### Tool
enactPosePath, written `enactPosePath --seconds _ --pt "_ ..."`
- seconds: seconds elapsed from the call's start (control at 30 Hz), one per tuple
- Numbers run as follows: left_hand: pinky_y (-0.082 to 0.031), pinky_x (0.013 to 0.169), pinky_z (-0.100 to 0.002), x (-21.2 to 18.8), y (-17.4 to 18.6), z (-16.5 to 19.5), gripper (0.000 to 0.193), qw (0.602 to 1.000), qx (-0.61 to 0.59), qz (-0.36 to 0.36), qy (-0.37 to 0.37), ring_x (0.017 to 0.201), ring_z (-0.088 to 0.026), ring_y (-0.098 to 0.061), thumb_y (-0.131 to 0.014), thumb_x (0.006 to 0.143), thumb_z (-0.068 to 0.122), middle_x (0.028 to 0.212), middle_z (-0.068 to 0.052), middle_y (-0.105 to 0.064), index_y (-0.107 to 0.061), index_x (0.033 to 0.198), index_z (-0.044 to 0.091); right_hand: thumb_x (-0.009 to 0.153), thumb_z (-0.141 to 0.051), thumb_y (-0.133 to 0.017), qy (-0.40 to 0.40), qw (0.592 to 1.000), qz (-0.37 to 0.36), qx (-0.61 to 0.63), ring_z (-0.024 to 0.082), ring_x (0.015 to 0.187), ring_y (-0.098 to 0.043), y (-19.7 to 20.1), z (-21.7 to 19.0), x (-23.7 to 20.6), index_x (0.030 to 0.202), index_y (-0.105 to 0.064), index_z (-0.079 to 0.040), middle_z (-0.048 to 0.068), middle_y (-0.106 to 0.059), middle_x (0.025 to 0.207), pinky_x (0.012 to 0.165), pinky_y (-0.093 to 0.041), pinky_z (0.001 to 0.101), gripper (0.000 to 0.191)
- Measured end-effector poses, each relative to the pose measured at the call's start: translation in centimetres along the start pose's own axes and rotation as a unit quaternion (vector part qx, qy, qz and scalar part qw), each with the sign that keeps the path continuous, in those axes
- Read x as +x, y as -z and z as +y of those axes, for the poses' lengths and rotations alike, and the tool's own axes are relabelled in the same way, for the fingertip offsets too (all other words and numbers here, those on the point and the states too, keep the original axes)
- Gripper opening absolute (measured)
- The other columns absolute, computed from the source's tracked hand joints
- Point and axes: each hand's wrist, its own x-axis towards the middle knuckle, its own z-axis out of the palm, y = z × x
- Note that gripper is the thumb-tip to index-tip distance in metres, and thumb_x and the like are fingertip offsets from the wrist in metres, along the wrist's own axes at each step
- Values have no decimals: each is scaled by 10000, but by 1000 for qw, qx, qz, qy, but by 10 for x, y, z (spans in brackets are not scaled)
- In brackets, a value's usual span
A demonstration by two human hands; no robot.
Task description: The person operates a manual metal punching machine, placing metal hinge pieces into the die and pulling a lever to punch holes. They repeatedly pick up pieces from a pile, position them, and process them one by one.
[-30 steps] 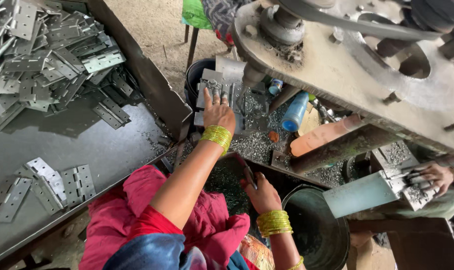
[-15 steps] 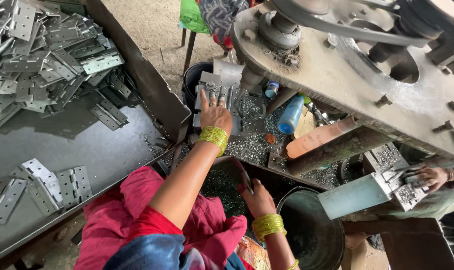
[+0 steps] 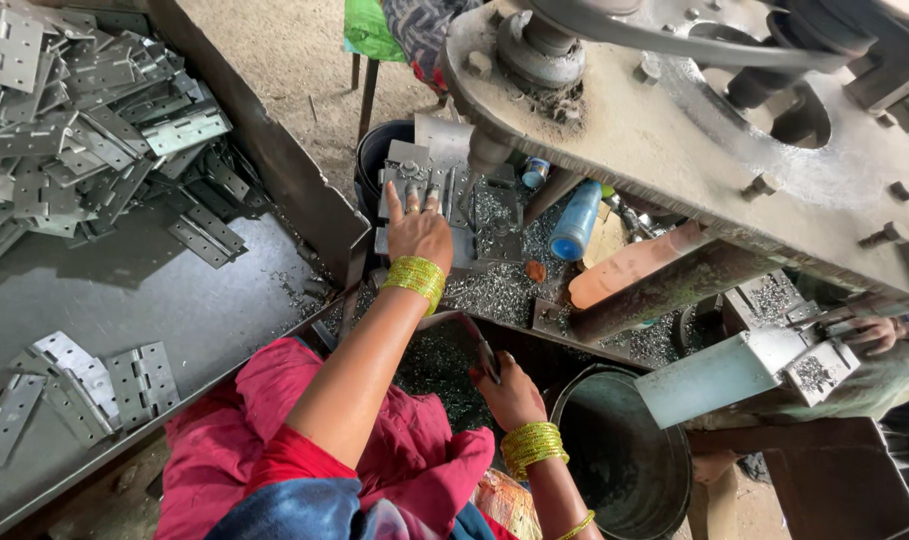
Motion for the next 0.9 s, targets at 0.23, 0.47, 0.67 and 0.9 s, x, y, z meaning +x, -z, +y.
enactPosePath --seconds 0.23,0.47,0.67,0.9 --pt "63 1244 -561 0 -3 1 335 999 -23 -10 20 1533 -297 -265 -471 984 97 1612 -32 -407 -770 1136 109 841 -471 -684 12 999 10 31 432 1042 -688 -9 8 5 1322 -563 -78 273 -709 1036 865 -538 467 633" --pt "70 1232 -569 1 -1 1 344 1000 0 9 12 1536 -291 -236 -499 965 107 1601 -47 -412 -727 1222 84 869 -388 -660 11 1000 -14 4 415 939 -725 2 0 3 1305 -583 -104 254 -721 954 785 -549 479 526" --pt "81 1207 -570 -3 8 3 374 999 22 -23 1 1544 -332 -184 -565 904 174 1602 -90 -384 -710 1232 67 865 -430 -673 29 999 -11 -15 413 931 -725 16 -16 -5 1298 -575 -98 258 -720 931 772 -555 484 554" --pt "87 1197 -584 9 -1 3 404 995 96 32 -4 1531 -372 -178 -478 960 160 1601 -136 -365 -676 1283 20 867 -478 -667 17 1000 -12 -19 417 943 -717 19 -15 -3 1279 -584 -102 256 -720 940 786 -549 484 564"
